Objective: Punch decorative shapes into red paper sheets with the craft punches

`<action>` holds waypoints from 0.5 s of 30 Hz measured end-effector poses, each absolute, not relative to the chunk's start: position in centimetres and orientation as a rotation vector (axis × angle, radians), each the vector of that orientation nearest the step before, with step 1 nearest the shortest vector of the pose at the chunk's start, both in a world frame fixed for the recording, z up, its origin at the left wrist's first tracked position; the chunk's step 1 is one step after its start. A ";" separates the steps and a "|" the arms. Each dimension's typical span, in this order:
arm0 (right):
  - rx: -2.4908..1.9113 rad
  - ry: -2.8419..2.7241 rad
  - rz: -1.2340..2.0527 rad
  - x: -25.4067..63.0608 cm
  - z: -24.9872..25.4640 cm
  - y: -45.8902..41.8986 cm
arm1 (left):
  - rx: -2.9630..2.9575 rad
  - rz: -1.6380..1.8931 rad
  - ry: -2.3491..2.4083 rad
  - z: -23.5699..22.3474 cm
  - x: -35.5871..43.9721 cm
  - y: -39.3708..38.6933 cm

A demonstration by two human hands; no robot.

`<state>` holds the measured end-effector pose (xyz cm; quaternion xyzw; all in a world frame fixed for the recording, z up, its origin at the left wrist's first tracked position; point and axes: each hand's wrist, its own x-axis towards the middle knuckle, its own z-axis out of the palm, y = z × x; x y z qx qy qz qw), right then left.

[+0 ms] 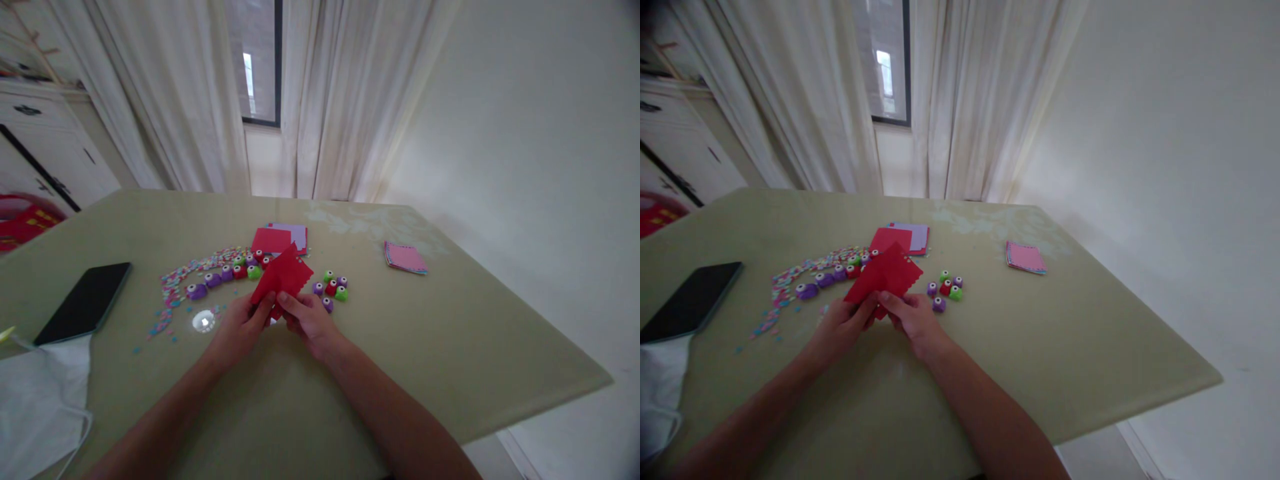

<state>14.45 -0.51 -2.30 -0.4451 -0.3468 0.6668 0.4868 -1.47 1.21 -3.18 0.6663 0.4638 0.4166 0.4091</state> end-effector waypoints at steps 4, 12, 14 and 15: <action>-1.044 -0.876 1.653 14.6 -2.3 -0.5 | 1.665 1.069 1.196 -3.2 -1.6 1.3; -1.134 -1.038 1.462 16.3 -2.0 0.4 | 1.473 1.348 1.286 -0.8 -1.7 0.6; -1.268 -1.187 1.258 16.8 -2.0 0.5 | 1.411 1.395 1.255 -0.6 -1.6 0.5; -1.328 -1.285 1.149 17.0 -2.0 0.5 | 1.376 1.414 1.233 -0.7 -1.6 0.4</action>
